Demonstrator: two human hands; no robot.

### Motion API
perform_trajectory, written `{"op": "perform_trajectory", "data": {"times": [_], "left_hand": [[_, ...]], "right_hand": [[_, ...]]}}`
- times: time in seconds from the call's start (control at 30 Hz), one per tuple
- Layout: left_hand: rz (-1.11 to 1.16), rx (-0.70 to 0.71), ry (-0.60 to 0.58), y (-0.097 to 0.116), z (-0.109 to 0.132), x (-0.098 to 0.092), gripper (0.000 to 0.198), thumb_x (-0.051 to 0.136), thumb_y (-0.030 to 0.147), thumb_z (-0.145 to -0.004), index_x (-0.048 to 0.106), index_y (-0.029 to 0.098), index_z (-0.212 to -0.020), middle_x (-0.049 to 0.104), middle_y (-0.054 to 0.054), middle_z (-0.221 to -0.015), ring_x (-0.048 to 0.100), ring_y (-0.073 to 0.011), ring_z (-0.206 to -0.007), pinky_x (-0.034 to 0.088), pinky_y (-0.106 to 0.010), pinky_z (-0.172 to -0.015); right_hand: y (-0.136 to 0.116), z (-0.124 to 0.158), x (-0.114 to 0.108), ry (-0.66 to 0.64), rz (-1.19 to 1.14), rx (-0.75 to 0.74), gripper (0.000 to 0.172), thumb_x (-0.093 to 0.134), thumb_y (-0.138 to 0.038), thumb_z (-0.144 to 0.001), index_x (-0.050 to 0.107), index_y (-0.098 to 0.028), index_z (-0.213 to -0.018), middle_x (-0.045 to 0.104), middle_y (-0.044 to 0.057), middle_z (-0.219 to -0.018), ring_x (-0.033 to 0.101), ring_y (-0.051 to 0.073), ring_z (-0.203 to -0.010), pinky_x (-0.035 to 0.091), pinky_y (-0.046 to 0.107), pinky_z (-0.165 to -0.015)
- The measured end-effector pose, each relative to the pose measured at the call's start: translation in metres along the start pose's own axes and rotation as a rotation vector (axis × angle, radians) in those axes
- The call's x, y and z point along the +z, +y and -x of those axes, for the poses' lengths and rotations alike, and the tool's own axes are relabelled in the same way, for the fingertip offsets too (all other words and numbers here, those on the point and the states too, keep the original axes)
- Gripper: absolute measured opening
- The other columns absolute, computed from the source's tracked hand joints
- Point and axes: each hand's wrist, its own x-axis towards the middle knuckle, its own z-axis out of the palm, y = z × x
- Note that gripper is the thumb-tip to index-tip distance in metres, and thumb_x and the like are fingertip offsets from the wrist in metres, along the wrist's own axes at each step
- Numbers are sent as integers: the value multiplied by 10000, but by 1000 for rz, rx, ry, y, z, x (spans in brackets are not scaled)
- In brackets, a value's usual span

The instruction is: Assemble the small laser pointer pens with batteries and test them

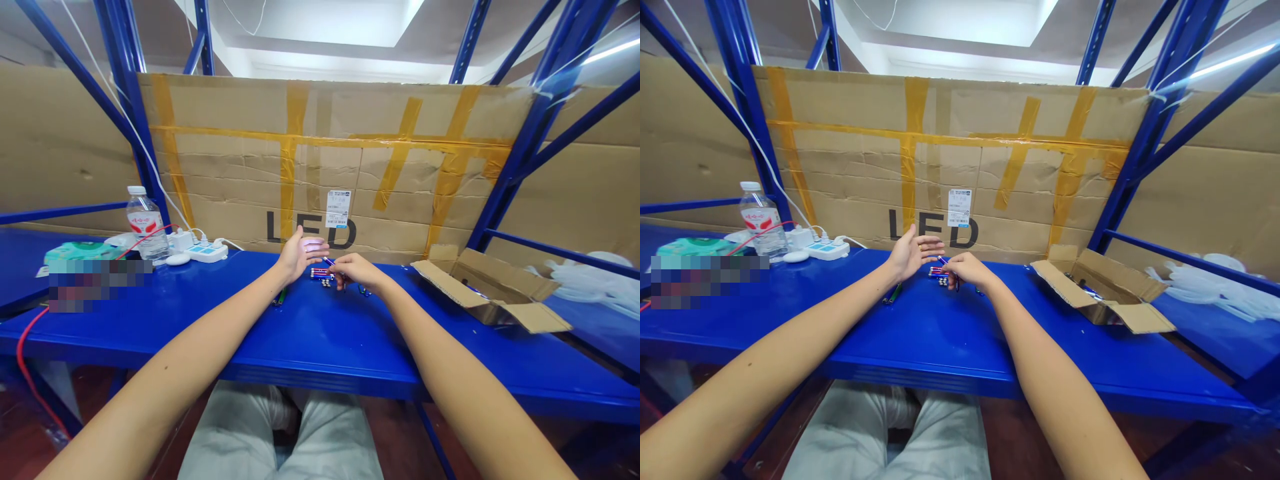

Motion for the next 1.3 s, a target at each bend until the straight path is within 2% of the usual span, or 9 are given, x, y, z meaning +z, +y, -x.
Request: {"op": "perform_trajectory", "data": {"times": [0.13, 0.23, 0.4, 0.6, 0.97, 1.2, 1.3], "left_hand": [[31, 6, 8, 1, 1, 2, 680, 249, 622, -941, 688, 103, -962, 728, -186, -982, 691, -276, -921, 517, -377, -825], [60, 26, 60, 0, -1, 2, 666, 259, 594, -953, 687, 85, -906, 728, -194, -936, 690, -265, -922, 503, -369, -881], [95, 63, 109, 0, -5, -3, 650, 276, 579, -955, 676, 66, -963, 722, -204, -931, 685, -269, -961, 469, -386, -956], [98, 54, 125, -1, -6, -5, 651, 298, 583, -948, 665, 46, -974, 712, -227, -934, 692, -276, -938, 479, -391, -942], [98, 56, 146, -2, -6, -5, 645, 293, 584, -951, 661, 57, -1011, 716, -206, -896, 695, -261, -901, 499, -395, -914], [62, 38, 152, -1, -5, -4, 679, 293, 583, -944, 632, 22, -1121, 712, -233, -955, 679, -289, -961, 503, -387, -910], [71, 40, 149, -1, -5, -4, 695, 296, 584, -941, 612, 6, -1162, 705, -244, -976, 667, -301, -997, 498, -386, -921]], "right_hand": [[8, -6, -3, 21, 54, -65, 272, 638, -298, -760, 512, -182, -547, 480, -30, -425, 501, 118, -409, 393, 260, -451], [11, -8, -6, 23, 80, -90, 248, 651, -341, -748, 541, -181, -593, 442, -55, -425, 456, 106, -402, 391, 266, -466], [6, -5, -7, 45, 141, -87, 258, 664, -396, -737, 576, -174, -639, 452, -54, -456, 447, 104, -426, 380, 269, -482], [4, -3, -6, 30, 177, -100, 282, 633, -390, -758, 533, -180, -599, 461, -45, -462, 462, 106, -425, 369, 266, -479], [-3, 2, -4, 29, 236, -95, 307, 585, -375, -805, 461, -196, -589, 465, -43, -473, 493, 114, -431, 373, 257, -475], [0, -3, -5, 59, 249, -98, 210, 579, -349, -806, 558, -175, -691, 509, -30, -521, 500, 120, -442, 378, 258, -462], [0, -3, -5, 60, 269, -89, 218, 580, -341, -806, 551, -176, -666, 497, -27, -502, 501, 125, -444, 385, 262, -465]]}}
